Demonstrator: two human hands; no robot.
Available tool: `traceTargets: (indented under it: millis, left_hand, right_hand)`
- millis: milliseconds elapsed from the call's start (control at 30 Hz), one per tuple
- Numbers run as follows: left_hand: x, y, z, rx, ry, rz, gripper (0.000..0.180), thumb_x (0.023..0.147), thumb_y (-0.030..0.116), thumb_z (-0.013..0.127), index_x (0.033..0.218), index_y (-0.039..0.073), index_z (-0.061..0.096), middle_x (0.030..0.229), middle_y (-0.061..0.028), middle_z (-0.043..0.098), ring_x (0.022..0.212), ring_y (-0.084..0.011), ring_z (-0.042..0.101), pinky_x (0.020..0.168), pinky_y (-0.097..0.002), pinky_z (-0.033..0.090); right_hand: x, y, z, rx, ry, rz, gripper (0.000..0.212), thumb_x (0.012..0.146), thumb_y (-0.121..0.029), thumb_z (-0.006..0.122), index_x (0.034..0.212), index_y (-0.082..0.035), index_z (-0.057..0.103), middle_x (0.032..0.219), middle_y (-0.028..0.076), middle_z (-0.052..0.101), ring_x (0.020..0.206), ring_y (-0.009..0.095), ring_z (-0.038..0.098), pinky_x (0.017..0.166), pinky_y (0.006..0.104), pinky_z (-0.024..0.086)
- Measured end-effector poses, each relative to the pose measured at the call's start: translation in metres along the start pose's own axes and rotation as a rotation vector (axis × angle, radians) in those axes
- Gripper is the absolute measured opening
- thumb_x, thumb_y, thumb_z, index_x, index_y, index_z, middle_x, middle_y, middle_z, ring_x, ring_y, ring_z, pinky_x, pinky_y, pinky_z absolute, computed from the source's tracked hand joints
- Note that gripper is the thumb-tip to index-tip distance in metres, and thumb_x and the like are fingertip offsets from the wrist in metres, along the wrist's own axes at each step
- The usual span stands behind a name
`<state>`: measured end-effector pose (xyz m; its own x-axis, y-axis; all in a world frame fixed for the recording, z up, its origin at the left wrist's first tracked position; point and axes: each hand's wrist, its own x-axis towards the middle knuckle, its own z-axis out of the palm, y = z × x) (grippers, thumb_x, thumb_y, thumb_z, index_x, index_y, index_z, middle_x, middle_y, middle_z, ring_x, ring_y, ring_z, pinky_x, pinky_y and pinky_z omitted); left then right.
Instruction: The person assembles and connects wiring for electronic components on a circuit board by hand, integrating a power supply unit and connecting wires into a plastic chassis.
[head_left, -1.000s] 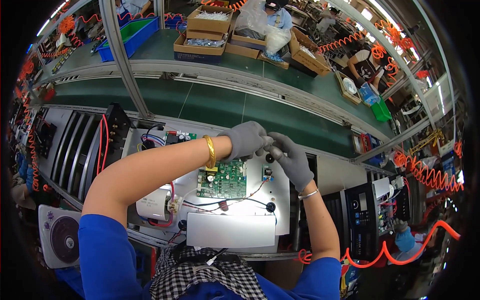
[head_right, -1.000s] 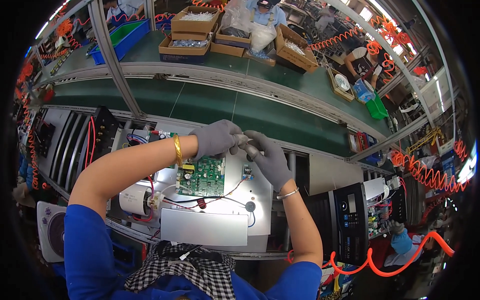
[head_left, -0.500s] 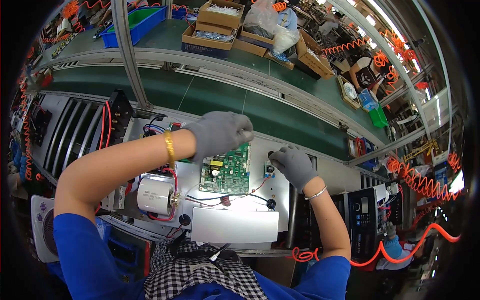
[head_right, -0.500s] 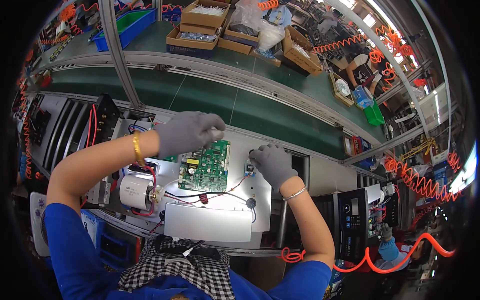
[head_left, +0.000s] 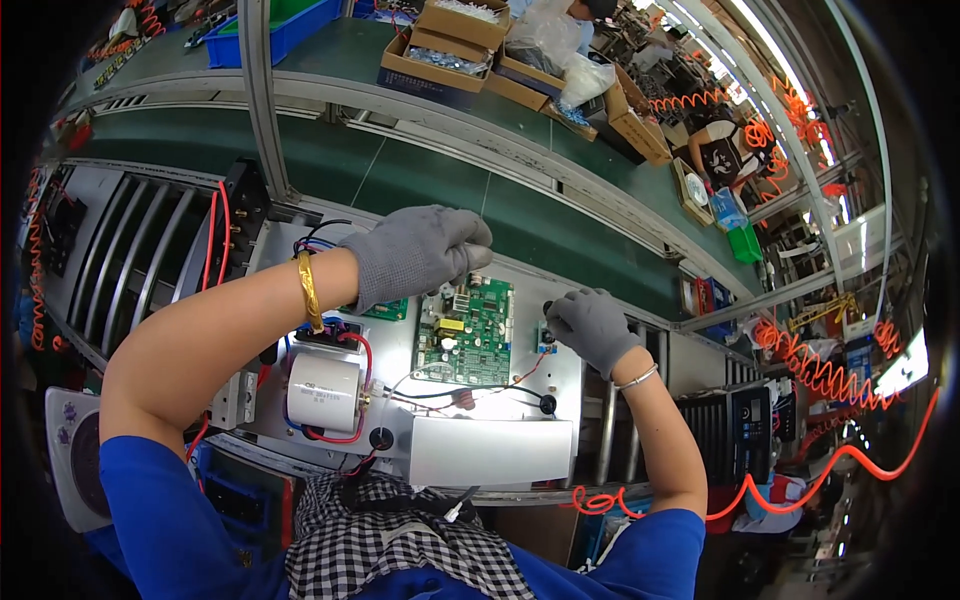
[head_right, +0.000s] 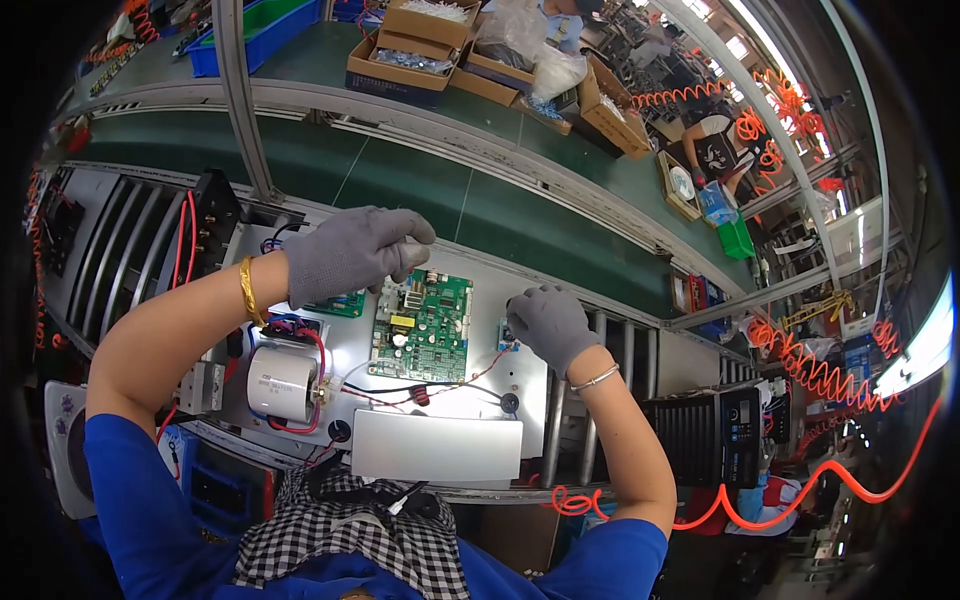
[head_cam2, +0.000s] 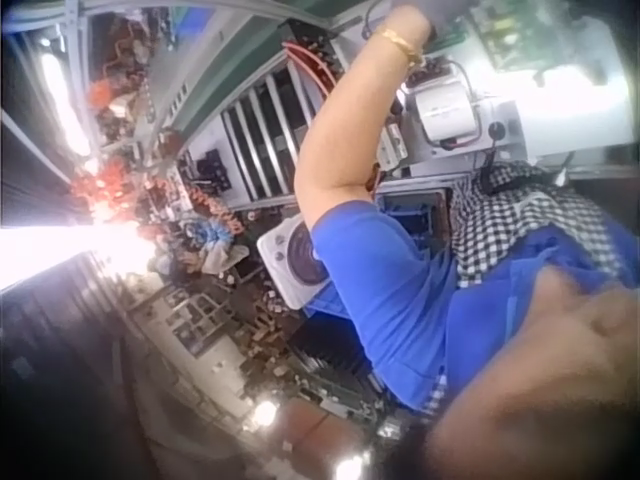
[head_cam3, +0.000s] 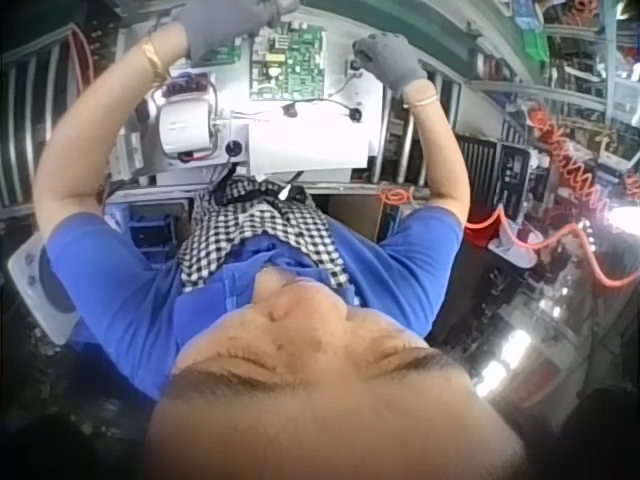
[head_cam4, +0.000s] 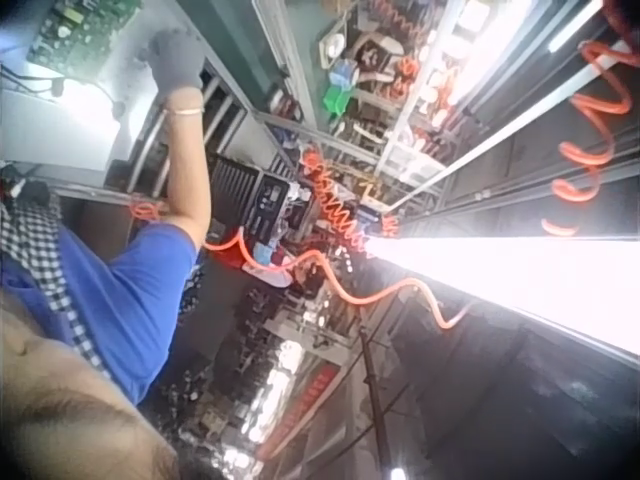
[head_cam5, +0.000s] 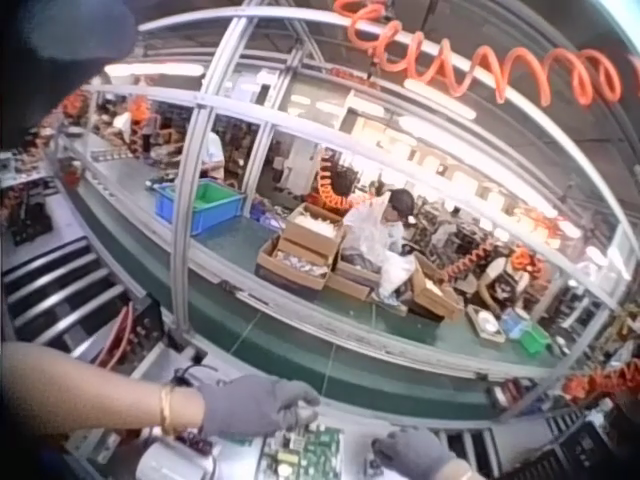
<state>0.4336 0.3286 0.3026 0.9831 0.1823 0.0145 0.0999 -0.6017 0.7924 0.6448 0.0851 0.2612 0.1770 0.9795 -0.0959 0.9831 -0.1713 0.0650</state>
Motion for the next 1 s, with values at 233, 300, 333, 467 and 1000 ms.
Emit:
traceTargets:
  millis: [233,300,333,467,1000]
  left_hand:
    - [0.002,-0.004,-0.001,0.065,-0.017,0.020,0.040,0.103,0.038,0.052,0.118,0.003,0.060,0.082,-0.0116,0.070,0.061,-0.0155,0.068,0.060,-0.0295,0.057]
    - [0.002,-0.005,-0.001,0.084,-0.009,0.036,0.041,0.103,0.040,0.051,0.119,0.003,0.060,0.082,-0.0112,0.070,0.059,-0.0159,0.068,0.061,-0.0300,0.057]
    - [0.003,-0.006,-0.001,0.082,-0.010,0.035,0.041,0.103,0.040,0.051,0.119,0.003,0.060,0.082,-0.0112,0.070,0.059,-0.0159,0.068,0.061,-0.0300,0.057]
    - [0.004,-0.009,-0.001,0.091,-0.023,0.020,0.042,0.103,0.041,0.051,0.119,0.004,0.059,0.082,-0.0114,0.070,0.060,-0.0159,0.068,0.062,-0.0299,0.057]
    - [0.006,-0.014,-0.001,0.089,-0.024,-0.026,0.039,0.102,0.039,0.053,0.118,0.003,0.060,0.084,-0.0123,0.070,0.063,-0.0169,0.067,0.064,-0.0311,0.056]
  right_hand:
    - [0.006,-0.004,-0.007,-0.115,-0.089,-0.029,0.010,0.083,-0.023,0.067,0.083,-0.013,0.067,0.080,0.007,0.064,0.081,0.028,0.062,0.078,0.0402,0.048]
    - [0.007,-0.001,-0.007,-0.165,-0.091,-0.072,0.010,0.083,-0.023,0.067,0.083,-0.013,0.067,0.080,0.006,0.065,0.081,0.028,0.063,0.078,0.0397,0.048]
    - [0.008,0.001,-0.008,-0.143,-0.092,-0.072,0.010,0.083,-0.023,0.067,0.082,-0.014,0.067,0.080,0.005,0.065,0.081,0.027,0.063,0.078,0.0395,0.048]
    - [0.011,0.005,-0.004,-0.123,-0.061,-0.096,0.011,0.083,-0.024,0.066,0.080,-0.014,0.068,0.078,0.005,0.065,0.080,0.026,0.063,0.076,0.0395,0.048]
    - [0.031,-0.004,-0.022,-0.099,-0.362,-0.058,0.010,0.079,-0.023,0.069,0.083,-0.014,0.071,0.081,0.007,0.068,0.081,0.029,0.065,0.074,0.0412,0.049]
